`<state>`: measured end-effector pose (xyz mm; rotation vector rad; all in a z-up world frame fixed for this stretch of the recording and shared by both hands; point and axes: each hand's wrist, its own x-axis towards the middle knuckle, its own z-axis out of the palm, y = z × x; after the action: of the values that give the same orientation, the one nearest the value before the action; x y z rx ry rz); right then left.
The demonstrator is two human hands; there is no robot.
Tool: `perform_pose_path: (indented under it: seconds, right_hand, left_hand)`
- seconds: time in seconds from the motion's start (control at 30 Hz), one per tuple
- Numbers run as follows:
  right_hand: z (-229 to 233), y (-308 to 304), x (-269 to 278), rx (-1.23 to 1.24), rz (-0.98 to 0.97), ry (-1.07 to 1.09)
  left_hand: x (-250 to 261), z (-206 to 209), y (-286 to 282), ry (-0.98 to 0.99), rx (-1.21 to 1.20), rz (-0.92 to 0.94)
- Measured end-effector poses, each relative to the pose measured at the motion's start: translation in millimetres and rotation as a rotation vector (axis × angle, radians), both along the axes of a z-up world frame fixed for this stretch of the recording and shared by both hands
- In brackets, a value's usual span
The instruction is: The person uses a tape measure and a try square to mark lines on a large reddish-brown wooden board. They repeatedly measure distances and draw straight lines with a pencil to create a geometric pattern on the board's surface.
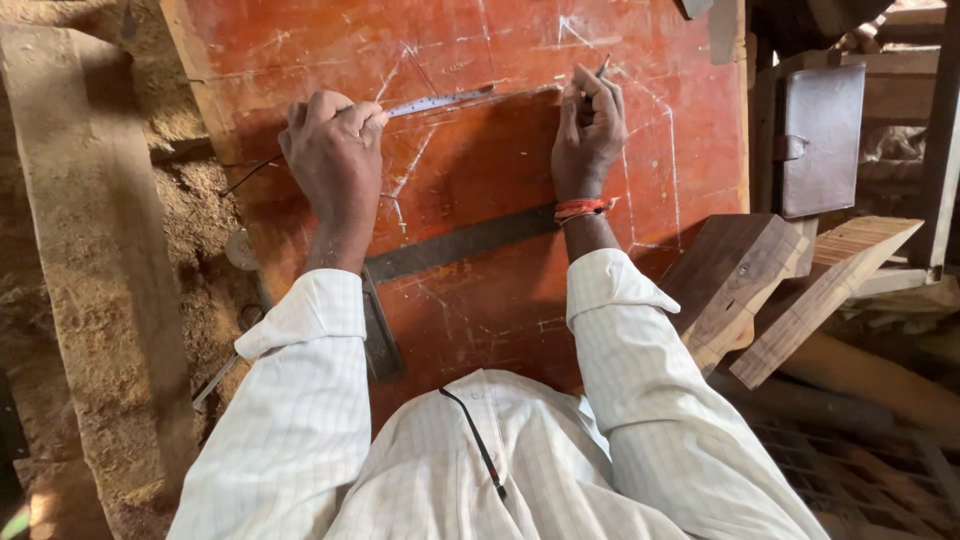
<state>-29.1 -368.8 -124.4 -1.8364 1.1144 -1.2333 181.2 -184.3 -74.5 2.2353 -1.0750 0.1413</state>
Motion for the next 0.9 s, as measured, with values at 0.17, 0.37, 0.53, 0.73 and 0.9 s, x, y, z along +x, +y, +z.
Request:
perform_pose_path:
  seconds: [0.17, 0.37, 0.53, 0.73, 0.9]
  right_hand:
    - [-0.7, -2.5, 4.3, -0.126, -0.049, 0.082]
    - [-5.3, -0.6, 0.6, 0.066, -0.067, -0.088]
    - [-4.5, -1.3, 2.3, 0.008, -0.065, -0.088]
    - [-2.7, -0.7, 2.0, -0.073, -0.054, 0.013]
    - [0.0, 0.6, 1.7, -0.113, -0.062, 0.073]
  left_hand:
    - [1.6, 5.8, -2.0, 0.050, -0.023, -0.003]
    - [-6.5, 0.9, -2.9, -0.029, 0.007, 0.040]
    - [-7.9, -4.6, -3.5, -0.054, 0.029, 0.048]
    - [-7.4, -8.4, -3.1, -0.076, 0.041, 0.056]
    - [-8.3, -8.4, -2.2, -0.089, 0.030, 0.054]
